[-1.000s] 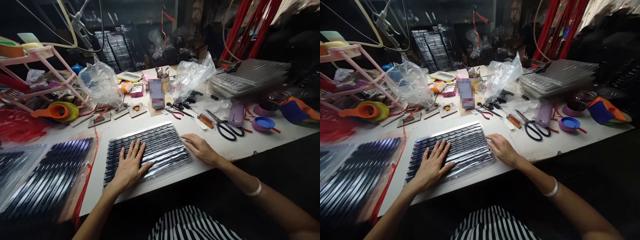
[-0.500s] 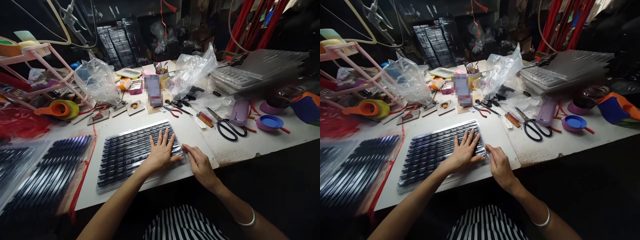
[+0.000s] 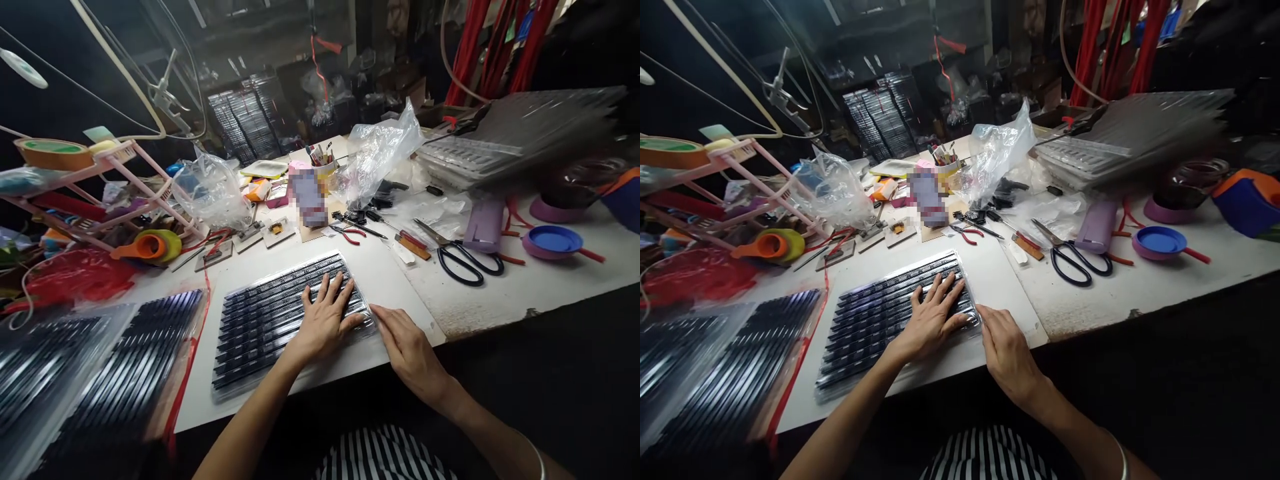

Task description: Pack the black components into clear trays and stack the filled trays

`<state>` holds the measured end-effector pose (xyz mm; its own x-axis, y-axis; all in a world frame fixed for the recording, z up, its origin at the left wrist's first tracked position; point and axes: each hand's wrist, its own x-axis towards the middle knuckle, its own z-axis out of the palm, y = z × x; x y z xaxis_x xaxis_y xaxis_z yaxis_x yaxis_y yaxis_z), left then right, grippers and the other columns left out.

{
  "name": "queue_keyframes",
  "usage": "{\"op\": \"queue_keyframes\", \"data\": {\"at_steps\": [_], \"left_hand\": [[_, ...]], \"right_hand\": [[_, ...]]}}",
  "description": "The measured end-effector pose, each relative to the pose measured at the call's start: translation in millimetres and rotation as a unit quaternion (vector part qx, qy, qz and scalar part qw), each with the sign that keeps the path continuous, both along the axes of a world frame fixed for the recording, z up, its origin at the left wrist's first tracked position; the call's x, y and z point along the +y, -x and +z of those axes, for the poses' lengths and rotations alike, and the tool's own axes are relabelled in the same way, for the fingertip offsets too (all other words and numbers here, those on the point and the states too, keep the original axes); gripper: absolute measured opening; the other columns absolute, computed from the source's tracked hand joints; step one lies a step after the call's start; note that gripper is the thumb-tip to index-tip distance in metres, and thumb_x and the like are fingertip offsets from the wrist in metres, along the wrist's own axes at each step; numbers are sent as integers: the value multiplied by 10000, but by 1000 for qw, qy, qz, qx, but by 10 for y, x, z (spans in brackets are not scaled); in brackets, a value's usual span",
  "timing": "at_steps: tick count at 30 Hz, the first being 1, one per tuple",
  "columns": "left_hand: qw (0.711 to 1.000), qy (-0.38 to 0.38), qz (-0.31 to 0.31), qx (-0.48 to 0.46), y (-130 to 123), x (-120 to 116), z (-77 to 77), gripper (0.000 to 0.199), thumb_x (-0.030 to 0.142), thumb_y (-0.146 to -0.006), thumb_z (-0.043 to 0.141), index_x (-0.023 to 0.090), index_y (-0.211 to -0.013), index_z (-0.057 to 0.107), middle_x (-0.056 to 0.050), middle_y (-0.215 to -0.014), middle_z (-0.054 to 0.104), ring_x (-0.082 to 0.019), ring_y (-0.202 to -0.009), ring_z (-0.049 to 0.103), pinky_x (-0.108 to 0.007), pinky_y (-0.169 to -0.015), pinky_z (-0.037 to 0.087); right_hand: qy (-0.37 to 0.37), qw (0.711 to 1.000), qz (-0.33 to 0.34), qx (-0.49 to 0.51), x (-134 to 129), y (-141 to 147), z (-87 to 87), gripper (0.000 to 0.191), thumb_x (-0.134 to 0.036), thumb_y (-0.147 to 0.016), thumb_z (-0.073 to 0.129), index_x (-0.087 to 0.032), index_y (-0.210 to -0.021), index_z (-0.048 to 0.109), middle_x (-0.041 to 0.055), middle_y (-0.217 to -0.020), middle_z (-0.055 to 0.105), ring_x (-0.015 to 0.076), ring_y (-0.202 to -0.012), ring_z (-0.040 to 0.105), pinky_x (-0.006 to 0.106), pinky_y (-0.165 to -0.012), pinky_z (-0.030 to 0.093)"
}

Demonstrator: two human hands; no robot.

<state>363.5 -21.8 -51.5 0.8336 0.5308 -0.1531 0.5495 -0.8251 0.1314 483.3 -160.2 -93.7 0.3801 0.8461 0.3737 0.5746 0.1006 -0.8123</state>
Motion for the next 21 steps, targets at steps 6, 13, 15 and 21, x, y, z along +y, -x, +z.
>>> {"op": "queue_keyframes", "data": {"at_steps": [6,13,15,21], "left_hand": [[1000,12,-11,-14,79,10,7,553,513,-945,183,311,-1459,199,-17,-1560,132,-271,-1425,54,-620,-1078,102],[998,25,-56,-20,207,-20,8,521,471,-957,190,320,-1455,201,-19,-1560,143,-256,-1425,60,-612,-1080,106],[998,19,-64,-17,209,-12,-1,541,480,-950,223,303,-1460,192,-46,-1560,142,-273,-1424,59,-626,-1071,116],[996,-15,-84,15,200,-8,-21,642,545,-890,385,291,-1456,219,-94,-1552,163,-322,-1416,90,-660,-1048,136]], "right_hand": [[92,948,15,304,-274,42,181,335,-338,-896,502,-205,-1189,600,90,-1150,643,233,-1040,608,432,-925,488],[31,825,0,564,-402,195,320,252,-254,-794,623,-191,-1033,676,100,-1137,650,253,-1087,588,445,-957,466],[21,824,1,566,-401,232,323,242,-227,-803,601,-189,-1030,675,103,-1121,655,252,-1087,589,452,-955,470],[54,898,-7,436,-428,285,301,249,-280,-842,559,-199,-1062,644,89,-1101,665,234,-1032,622,427,-918,502]]}}
